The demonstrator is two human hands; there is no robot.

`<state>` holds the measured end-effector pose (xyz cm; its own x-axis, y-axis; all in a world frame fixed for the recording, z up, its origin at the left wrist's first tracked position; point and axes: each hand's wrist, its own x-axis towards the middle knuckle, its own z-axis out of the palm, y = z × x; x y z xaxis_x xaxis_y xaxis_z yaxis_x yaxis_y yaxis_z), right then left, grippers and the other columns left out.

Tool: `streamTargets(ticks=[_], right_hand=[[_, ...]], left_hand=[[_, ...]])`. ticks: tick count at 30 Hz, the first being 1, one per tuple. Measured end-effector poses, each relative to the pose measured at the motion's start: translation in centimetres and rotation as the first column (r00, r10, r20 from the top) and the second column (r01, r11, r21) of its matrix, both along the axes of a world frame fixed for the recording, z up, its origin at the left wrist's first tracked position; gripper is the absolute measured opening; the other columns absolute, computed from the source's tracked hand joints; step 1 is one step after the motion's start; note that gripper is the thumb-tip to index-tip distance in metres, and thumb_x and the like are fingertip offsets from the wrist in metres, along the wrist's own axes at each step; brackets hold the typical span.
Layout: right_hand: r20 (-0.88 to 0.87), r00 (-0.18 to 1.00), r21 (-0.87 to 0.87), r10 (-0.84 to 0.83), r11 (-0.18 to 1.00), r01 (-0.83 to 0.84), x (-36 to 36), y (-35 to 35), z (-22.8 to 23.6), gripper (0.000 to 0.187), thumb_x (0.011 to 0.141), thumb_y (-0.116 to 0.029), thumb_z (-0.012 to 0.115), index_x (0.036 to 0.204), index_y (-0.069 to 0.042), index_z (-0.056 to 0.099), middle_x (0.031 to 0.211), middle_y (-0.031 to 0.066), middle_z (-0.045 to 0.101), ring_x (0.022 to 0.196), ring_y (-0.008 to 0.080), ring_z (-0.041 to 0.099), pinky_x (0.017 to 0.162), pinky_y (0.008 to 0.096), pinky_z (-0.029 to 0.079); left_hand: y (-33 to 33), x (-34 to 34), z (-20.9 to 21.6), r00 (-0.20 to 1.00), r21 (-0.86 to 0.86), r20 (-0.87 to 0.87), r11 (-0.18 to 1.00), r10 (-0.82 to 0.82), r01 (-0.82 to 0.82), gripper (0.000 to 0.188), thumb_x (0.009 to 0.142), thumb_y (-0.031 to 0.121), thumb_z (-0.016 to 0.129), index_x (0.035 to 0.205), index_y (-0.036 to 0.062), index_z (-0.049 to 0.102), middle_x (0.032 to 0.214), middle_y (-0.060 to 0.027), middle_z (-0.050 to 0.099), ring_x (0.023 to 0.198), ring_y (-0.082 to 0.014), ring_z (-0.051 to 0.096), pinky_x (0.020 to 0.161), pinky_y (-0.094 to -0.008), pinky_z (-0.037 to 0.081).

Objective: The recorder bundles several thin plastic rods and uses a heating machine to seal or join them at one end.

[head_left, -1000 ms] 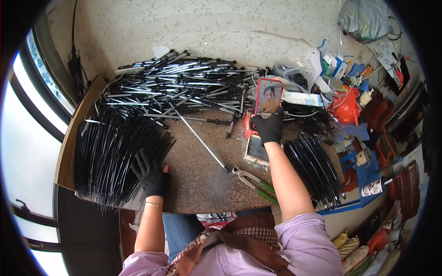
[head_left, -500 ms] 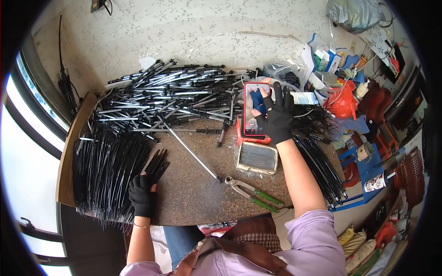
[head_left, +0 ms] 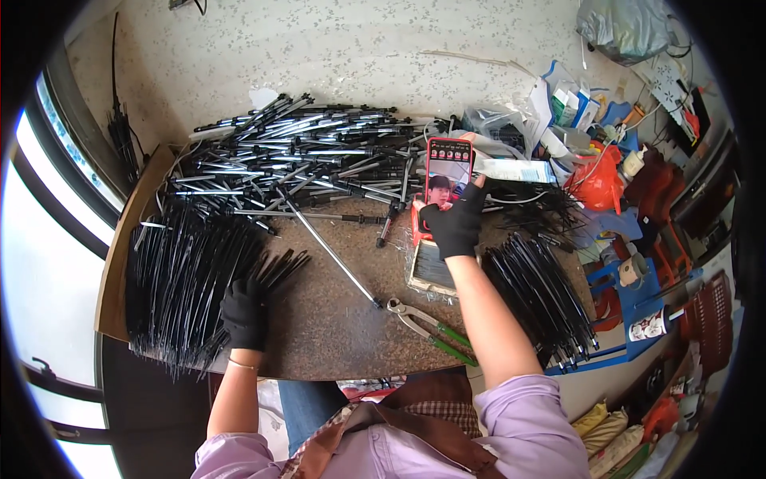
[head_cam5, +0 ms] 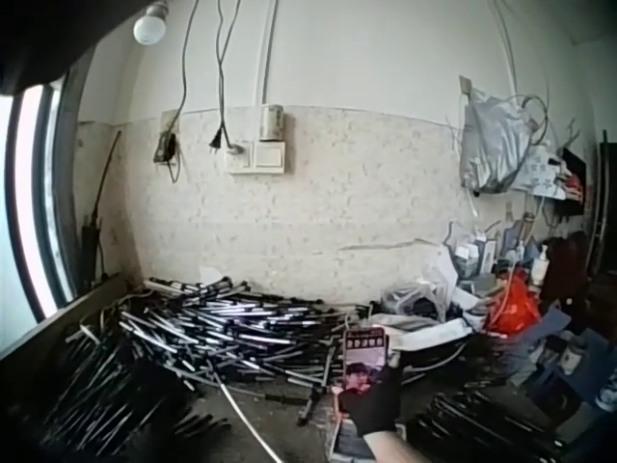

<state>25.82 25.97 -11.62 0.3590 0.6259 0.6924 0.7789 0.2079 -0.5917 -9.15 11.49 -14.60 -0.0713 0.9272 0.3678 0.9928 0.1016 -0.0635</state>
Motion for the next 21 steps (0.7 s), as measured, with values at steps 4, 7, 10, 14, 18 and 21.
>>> streamTargets(ticks=[4, 7, 10, 14, 18, 21], right_hand=[[-0.099, 0.995, -0.048, -0.031, 0.999, 0.026, -0.3, 0.3, -1.5, 0.109, 0.056, -0.031, 0.080, 0.135, 0.005, 0.015, 0.129, 0.0283, 0.034, 0.120, 0.0396, 0.035, 0.100, 0.0394, 0.032], [-0.137, 0.990, -0.041, -0.030, 0.999, 0.024, -0.5, 0.2, -1.5, 0.108, 0.055, -0.031, 0.080, 0.135, 0.004, 0.016, 0.127, 0.0270, 0.037, 0.119, 0.0394, 0.037, 0.099, 0.0395, 0.033], [-0.142, 0.988, -0.043, -0.055, 0.998, 0.049, 0.0, -0.2, -1.5, 0.109, 0.055, -0.032, 0.080, 0.135, 0.004, 0.016, 0.126, 0.0264, 0.038, 0.118, 0.0397, 0.038, 0.097, 0.0401, 0.034], [0.044, 0.999, 0.063, -0.030, 0.998, 0.027, 1.4, -0.8, -0.2, 0.100, 0.057, -0.030, 0.078, 0.134, 0.002, 0.023, 0.124, 0.0255, 0.040, 0.114, 0.0397, 0.041, 0.094, 0.0422, 0.036], [0.249, 0.967, 0.051, 0.054, 0.996, -0.069, 2.2, -2.8, 3.6, 0.083, 0.062, -0.028, 0.074, 0.131, -0.003, 0.035, 0.126, 0.0220, 0.040, 0.111, 0.0382, 0.043, 0.092, 0.0427, 0.037], [0.567, 0.803, 0.076, 0.183, 0.959, -0.272, 2.1, -4.6, 4.1, 0.057, 0.071, -0.027, 0.068, 0.122, -0.010, 0.048, 0.132, 0.0205, 0.036, 0.113, 0.0387, 0.041, 0.095, 0.0457, 0.034]], left_hand=[[-1.1, 0.3, -0.6, 0.984, 0.161, 0.173, 0.987, -0.041, 0.012, 0.036, 0.060, 0.011, 0.066, 0.092, 0.0126, 0.050, 0.084, -0.0111, 0.053, 0.081, -0.0319, 0.053, 0.063, -0.0430, 0.044], [-1.0, -1.2, -1.4, 0.994, -0.038, 0.094, 0.998, 0.048, -0.045, 0.042, 0.061, 0.008, 0.064, 0.101, 0.0122, 0.051, 0.091, -0.0110, 0.054, 0.085, -0.0330, 0.053, 0.065, -0.0429, 0.046], [-1.1, -0.9, -1.2, 0.991, 0.014, 0.114, 0.998, 0.063, -0.065, 0.042, 0.063, 0.009, 0.065, 0.102, 0.0116, 0.051, 0.091, -0.0115, 0.054, 0.084, -0.0332, 0.054, 0.065, -0.0430, 0.046], [-1.2, -0.3, -0.1, 0.960, 0.061, 0.280, 0.998, 0.012, -0.031, 0.039, 0.066, 0.014, 0.066, 0.102, 0.0100, 0.051, 0.089, -0.0132, 0.056, 0.080, -0.0347, 0.056, 0.063, -0.0446, 0.045], [-0.8, -2.0, 1.1, 0.950, -0.060, 0.309, 0.998, 0.045, -0.028, 0.036, 0.069, 0.018, 0.066, 0.100, 0.0084, 0.051, 0.084, -0.0155, 0.059, 0.075, -0.0366, 0.058, 0.061, -0.0457, 0.045], [0.6, -1.1, 6.2, 0.951, -0.012, 0.275, 0.990, 0.141, -0.143, 0.037, 0.073, 0.020, 0.065, 0.105, 0.0115, 0.049, 0.082, -0.0179, 0.060, 0.075, -0.0382, 0.059, 0.059, -0.0455, 0.045]])
